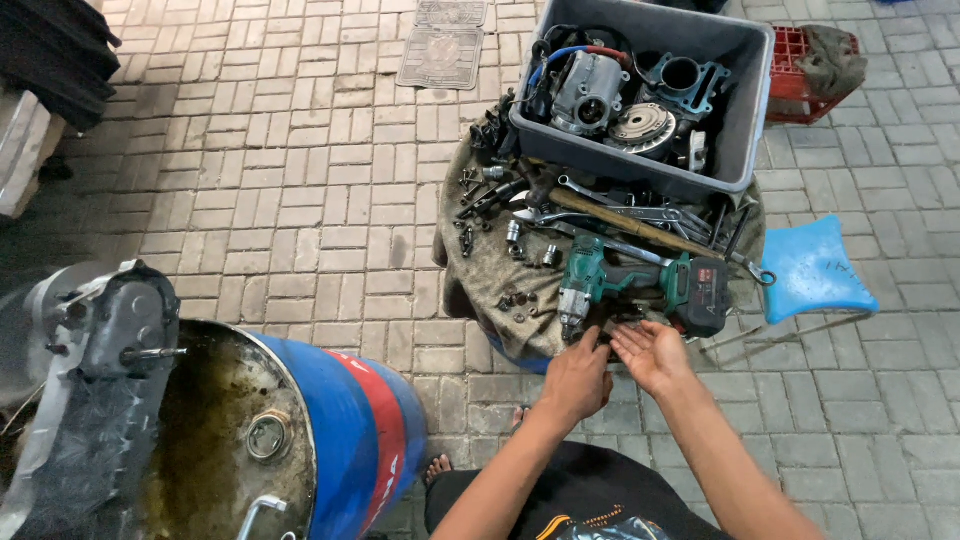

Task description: Removing bolts from an engine casing using wrenches and a breaker bar for leverage.

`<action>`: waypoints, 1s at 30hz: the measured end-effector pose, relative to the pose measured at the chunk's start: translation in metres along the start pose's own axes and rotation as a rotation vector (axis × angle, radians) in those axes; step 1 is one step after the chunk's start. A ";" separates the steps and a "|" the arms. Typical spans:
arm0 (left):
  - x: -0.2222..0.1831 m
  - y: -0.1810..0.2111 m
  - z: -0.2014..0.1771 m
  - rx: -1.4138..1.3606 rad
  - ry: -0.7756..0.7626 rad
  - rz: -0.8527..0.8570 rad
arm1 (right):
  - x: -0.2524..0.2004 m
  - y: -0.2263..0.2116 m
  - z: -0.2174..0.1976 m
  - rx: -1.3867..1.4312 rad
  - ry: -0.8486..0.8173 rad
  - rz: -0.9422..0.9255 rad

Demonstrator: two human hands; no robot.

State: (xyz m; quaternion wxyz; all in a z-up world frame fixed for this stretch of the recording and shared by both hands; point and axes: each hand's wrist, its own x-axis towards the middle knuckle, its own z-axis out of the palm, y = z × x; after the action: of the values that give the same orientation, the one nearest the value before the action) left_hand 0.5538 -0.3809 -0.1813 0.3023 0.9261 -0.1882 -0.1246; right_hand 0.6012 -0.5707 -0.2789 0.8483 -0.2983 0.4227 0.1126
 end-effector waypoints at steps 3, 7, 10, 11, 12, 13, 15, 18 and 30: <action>0.010 -0.006 0.024 0.101 -0.005 -0.015 | -0.034 0.003 0.013 -0.074 0.010 -0.041; 0.014 -0.005 0.024 0.116 0.032 -0.021 | -0.094 0.008 0.045 -0.417 0.051 -0.316; 0.009 -0.003 0.018 0.236 0.030 0.041 | -0.077 0.009 0.018 -1.000 0.113 -0.695; 0.008 -0.002 0.014 0.342 0.029 0.085 | -0.067 0.007 0.007 -1.399 0.154 -0.915; 0.009 -0.009 0.023 0.337 0.026 0.084 | -0.063 0.007 0.002 -1.403 0.156 -0.911; 0.010 -0.017 0.031 0.208 0.048 0.096 | -0.060 0.006 -0.002 -1.575 0.131 -1.046; 0.012 -0.032 0.031 0.084 0.075 0.104 | -0.053 0.005 -0.007 -1.740 0.095 -1.188; 0.007 -0.045 0.015 -0.001 0.008 0.107 | -0.050 0.006 -0.014 -1.989 0.180 -1.362; -0.005 -0.033 -0.013 0.002 -0.093 0.078 | -0.035 0.005 -0.016 -2.160 0.131 -1.393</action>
State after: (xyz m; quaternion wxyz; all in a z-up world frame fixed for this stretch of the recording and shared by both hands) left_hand 0.5626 -0.3477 -0.1908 0.2969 0.9116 -0.2381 -0.1556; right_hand 0.5667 -0.5744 -0.2607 0.0353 -0.9922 -0.0859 -0.0833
